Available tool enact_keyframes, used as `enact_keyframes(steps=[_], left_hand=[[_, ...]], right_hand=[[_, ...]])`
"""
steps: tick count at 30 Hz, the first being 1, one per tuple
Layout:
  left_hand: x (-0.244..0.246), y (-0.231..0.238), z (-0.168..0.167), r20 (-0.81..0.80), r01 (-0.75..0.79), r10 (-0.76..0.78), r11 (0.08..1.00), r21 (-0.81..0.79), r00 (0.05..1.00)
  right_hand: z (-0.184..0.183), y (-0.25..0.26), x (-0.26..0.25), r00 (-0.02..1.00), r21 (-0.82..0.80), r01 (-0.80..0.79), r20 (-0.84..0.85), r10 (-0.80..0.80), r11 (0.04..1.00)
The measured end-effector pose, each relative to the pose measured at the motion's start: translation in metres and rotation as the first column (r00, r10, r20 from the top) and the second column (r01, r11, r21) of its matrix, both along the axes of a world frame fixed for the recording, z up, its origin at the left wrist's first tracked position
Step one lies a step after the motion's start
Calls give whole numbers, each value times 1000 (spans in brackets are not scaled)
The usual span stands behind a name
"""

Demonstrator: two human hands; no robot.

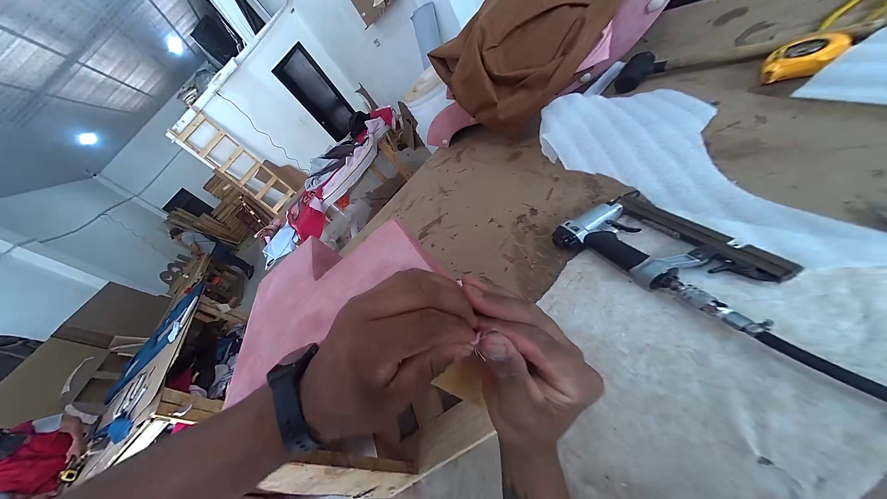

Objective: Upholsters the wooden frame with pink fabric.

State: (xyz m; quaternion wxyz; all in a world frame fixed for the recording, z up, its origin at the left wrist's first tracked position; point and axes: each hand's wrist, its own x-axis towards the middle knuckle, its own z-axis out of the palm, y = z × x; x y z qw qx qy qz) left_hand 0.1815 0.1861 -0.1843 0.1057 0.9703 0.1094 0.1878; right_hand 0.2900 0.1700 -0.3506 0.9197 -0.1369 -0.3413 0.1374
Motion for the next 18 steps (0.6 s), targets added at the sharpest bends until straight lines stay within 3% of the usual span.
enact_keyframes(steps=[5,8,10,12,14,18], left_hand=[[-8,7,4,-143,-74,83,995,68,986],[-13,3,3,-155,-92,118,982,165,981],[-16,1,4,-141,-131,159,973,192,977],[-18,-4,4,-118,-196,221,961,194,968],[-20,-8,3,-115,-258,281,949,180,953],[-22,-12,3,-127,-304,316,947,108,940]], right_hand=[[-9,-14,11,976,-160,-9,215,44,987],[-20,-34,67,902,-353,109,428,57,929],[-33,-41,131,830,-487,381,555,-58,786],[-53,-34,194,726,-603,598,686,-39,527],[-76,-18,232,674,-695,633,711,201,340],[-106,14,232,516,-673,725,669,535,143]])
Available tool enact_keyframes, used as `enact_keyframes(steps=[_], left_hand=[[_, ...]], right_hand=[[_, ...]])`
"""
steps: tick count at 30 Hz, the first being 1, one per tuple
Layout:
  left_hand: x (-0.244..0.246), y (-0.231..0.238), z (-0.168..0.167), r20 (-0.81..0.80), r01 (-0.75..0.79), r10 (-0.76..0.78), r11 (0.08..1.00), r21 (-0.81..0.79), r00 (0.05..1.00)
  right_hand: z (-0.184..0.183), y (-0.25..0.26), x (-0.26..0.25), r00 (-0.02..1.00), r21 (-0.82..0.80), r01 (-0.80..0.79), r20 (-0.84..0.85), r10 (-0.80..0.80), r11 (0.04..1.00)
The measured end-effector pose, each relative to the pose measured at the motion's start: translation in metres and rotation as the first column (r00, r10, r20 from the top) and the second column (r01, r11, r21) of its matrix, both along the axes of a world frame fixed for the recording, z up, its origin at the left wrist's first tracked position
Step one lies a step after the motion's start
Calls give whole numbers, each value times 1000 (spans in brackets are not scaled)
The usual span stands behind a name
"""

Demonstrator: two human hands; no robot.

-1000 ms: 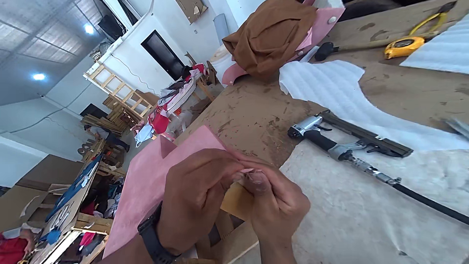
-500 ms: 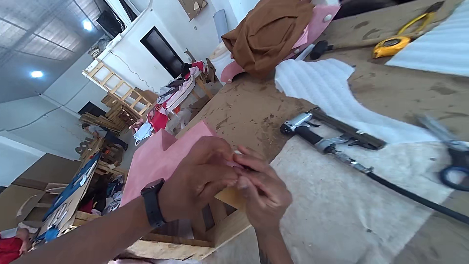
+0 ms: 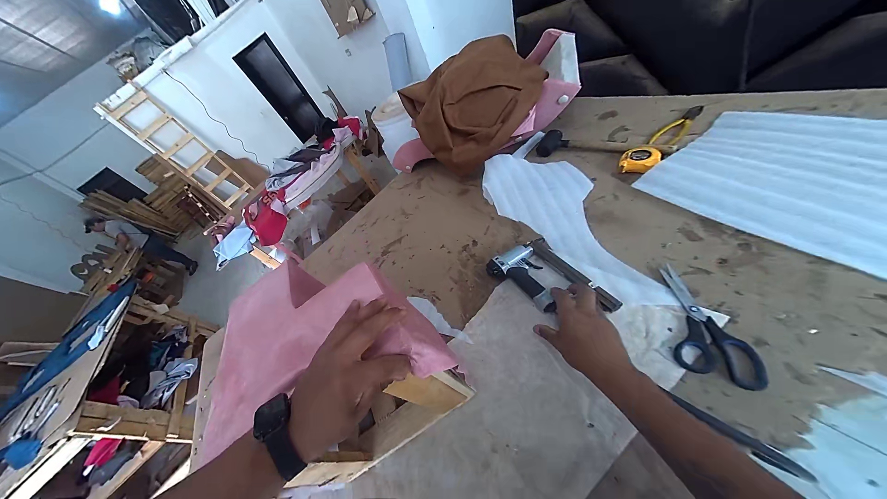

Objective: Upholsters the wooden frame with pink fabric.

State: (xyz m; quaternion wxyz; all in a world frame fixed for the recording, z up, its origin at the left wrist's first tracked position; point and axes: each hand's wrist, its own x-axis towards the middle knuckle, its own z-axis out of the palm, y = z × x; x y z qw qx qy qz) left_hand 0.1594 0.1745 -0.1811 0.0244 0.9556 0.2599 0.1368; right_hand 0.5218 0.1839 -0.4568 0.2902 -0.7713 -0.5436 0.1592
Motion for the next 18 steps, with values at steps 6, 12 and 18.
enact_keyframes(steps=[6,12,18], left_hand=[[-3,9,1,44,34,-29,993,-116,999],[-5,16,2,59,93,-84,980,-176,995],[-7,19,2,82,106,-90,971,-213,993]], right_hand=[[10,16,2,998,-81,54,36,-51,995],[72,-56,18,936,-63,34,-348,-54,997],[47,-107,-17,929,-190,61,-348,-125,980]])
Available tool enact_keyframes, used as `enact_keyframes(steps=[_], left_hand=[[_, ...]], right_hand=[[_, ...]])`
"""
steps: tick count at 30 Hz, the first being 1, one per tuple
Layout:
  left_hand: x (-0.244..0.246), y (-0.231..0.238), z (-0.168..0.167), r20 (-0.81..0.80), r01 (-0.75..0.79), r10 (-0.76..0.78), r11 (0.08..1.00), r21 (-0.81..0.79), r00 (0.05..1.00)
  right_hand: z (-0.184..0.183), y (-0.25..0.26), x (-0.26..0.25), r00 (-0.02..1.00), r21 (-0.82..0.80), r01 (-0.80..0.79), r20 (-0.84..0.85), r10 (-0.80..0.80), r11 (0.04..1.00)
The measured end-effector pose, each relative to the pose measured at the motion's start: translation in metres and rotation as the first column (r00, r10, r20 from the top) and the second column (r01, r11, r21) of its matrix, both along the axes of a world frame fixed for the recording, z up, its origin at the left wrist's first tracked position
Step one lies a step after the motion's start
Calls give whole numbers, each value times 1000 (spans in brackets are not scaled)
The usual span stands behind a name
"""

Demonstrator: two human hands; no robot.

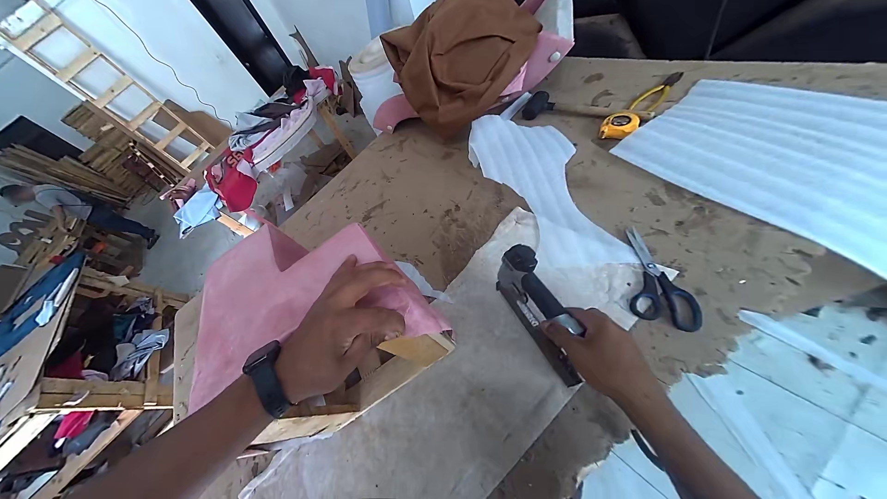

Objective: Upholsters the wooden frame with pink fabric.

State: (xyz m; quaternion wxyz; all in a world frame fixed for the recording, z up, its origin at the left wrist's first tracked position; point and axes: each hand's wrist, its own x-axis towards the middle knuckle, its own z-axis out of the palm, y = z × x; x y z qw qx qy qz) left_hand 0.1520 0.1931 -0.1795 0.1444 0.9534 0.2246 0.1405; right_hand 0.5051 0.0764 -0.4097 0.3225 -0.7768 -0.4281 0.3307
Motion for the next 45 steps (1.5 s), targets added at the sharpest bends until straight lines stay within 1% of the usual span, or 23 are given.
enact_keyframes(steps=[2,3,5,6,8,10,11,13,16,18,20,22,23,24,25,28,34,39,45], left_hand=[[1,0,0,0,8,-8,1000,8,1000],[2,0,-1,5,12,-12,1000,7,1000],[0,0,0,13,17,-17,1000,-3,1000],[-1,1,1,15,22,-22,1000,-11,1000],[-1,2,3,13,43,-43,998,-40,999],[0,5,5,4,62,-62,996,-58,998],[0,6,5,2,65,-65,996,-65,998],[-1,9,7,6,74,-74,995,-72,997],[-3,10,8,-4,92,-93,992,-85,996],[-2,10,9,-6,106,-107,991,-86,994],[-1,13,9,-9,122,-123,989,-81,992],[-1,14,9,-10,126,-127,989,-77,992],[-1,13,9,-9,126,-128,989,-76,992],[-1,13,9,-9,128,-129,989,-77,992],[-1,13,10,-4,129,-129,989,-78,992],[-2,13,11,-12,131,-133,988,-85,991],[-2,12,10,-16,136,-138,988,-74,990],[-1,12,10,1,134,-134,989,-61,991],[-1,11,10,-9,136,-137,988,-75,990]], right_hand=[[-6,-20,-12,992,58,57,-112,-50,997],[-1,-35,-18,983,102,78,-173,-59,992],[26,-69,-33,952,162,98,-302,-46,982],[44,-81,-39,946,173,81,-324,-21,982],[73,-88,-54,969,233,44,-246,15,972],[72,-76,-72,986,393,62,-166,5,917],[66,-69,-81,986,439,76,-168,-2,895],[61,-62,-96,956,510,158,-295,0,846],[77,-74,-111,873,523,215,-481,77,825],[100,-82,-127,776,504,279,-619,117,818],[117,-80,-148,658,484,320,-732,176,815],[122,-71,-174,525,483,380,-815,246,789],[122,-66,-186,474,475,413,-841,262,777],[123,-61,-196,433,465,439,-859,272,769],[123,-58,-204,413,458,454,-868,275,764],[127,-55,-215,431,449,460,-867,249,766],[132,-58,-222,473,431,456,-858,198,778],[127,-60,-225,451,415,432,-868,207,801],[136,-57,-218,458,388,429,-872,174,816]])
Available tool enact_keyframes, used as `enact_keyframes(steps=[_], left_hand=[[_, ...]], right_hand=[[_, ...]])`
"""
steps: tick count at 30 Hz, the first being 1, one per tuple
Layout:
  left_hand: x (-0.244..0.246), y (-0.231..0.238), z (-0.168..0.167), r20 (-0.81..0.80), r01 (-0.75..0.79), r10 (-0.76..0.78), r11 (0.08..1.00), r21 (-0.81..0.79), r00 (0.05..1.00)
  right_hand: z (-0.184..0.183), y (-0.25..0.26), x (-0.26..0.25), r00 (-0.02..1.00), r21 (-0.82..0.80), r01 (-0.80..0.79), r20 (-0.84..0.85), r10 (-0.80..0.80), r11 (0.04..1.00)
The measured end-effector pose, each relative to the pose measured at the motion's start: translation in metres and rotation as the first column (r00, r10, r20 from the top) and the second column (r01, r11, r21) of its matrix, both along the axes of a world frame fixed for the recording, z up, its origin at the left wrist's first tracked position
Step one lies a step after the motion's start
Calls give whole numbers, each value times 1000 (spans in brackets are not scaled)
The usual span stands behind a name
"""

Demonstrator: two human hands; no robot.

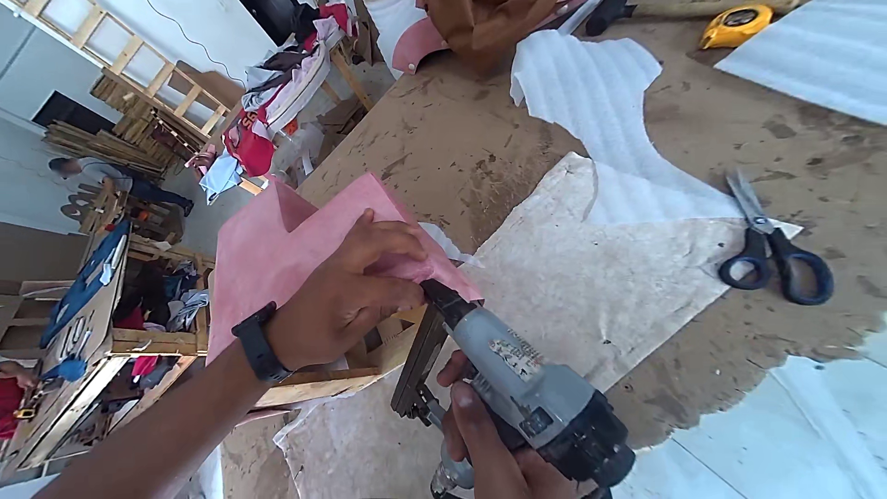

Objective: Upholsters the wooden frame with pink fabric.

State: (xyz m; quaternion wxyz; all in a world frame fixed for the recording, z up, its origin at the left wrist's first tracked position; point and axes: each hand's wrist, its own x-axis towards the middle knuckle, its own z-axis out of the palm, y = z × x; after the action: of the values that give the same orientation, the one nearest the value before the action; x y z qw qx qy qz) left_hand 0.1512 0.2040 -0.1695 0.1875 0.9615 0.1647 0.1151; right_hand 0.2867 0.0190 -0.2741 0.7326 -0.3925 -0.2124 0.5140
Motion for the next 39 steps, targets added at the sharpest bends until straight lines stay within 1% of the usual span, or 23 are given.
enact_keyframes(steps=[4,6,8,10,11,13,14,15,17,18,20,21,23,24,25,27,29,31,33,34,36,37,39], left_hand=[[0,-3,-3,21,-13,12,999,38,1000],[3,-4,-4,25,-68,66,995,74,998],[13,-8,1,-150,-174,201,968,178,968],[34,-6,8,-389,-219,341,920,324,856],[43,-1,11,-460,-211,373,907,365,806],[51,8,15,-541,-173,368,910,376,756],[50,9,17,-557,-160,352,918,364,752],[46,10,21,-557,-153,341,922,357,757],[35,12,33,-514,-175,344,921,348,786],[26,13,42,-475,-203,355,917,343,805],[-2,13,68,-371,-283,396,903,323,840],[-19,10,83,-298,-336,430,887,318,852],[-65,-5,108,-153,-458,528,823,336,836],[-96,-21,115,-92,-519,579,782,346,810],[-129,-43,118,-29,-575,621,742,346,784],[-195,-91,106,130,-674,673,670,311,728],[-251,-135,79,331,-756,683,621,205,651],[-299,-179,46,465,-797,682,596,94,565],[-337,-218,6,567,-817,673,577,1,475],[-350,-241,-12,595,-827,679,561,-41,431],[-365,-273,-35,576,-836,710,542,-81,404],[-368,-285,-40,543,-846,736,526,-83,404],[-365,-297,-32,448,-875,786,484,-18,426]], right_hand=[[-8,-9,47,1000,-64,1,4,-1,998],[-39,1,93,999,-131,-5,52,12,991],[-90,21,141,997,-221,-62,33,71,973],[-140,47,181,992,-332,-123,-19,123,935],[-158,57,195,990,-399,-130,3,143,908],[-173,62,209,964,-546,-29,206,168,837],[-172,55,208,919,-579,94,363,153,810],[-168,43,201,858,-543,231,505,95,808],[-155,15,176,740,-359,375,671,-43,855],[-151,5,156,691,-265,414,714,-111,871],[-146,-4,109,688,-155,398,703,-182,904],[-146,1,86,751,-131,342,633,-187,930],[-140,36,36,941,-92,124,328,-88,988],[-137,63,7,987,-60,-12,160,21,998],[-131,90,-22,988,-20,-138,64,139,990],[-103,135,-77,958,45,-282,62,280,958],[-65,159,-119,976,70,-203,100,196,977],[-22,159,-138,975,197,-149,191,111,969],[15,145,-148,923,326,-212,377,79,921],[20,131,-155,886,342,-260,456,83,903],[11,107,-154,857,361,-316,506,100,877],[2,102,-149,858,365,-349,496,137,863],[-17,95,-132,853,370,-427,469,231,825]])
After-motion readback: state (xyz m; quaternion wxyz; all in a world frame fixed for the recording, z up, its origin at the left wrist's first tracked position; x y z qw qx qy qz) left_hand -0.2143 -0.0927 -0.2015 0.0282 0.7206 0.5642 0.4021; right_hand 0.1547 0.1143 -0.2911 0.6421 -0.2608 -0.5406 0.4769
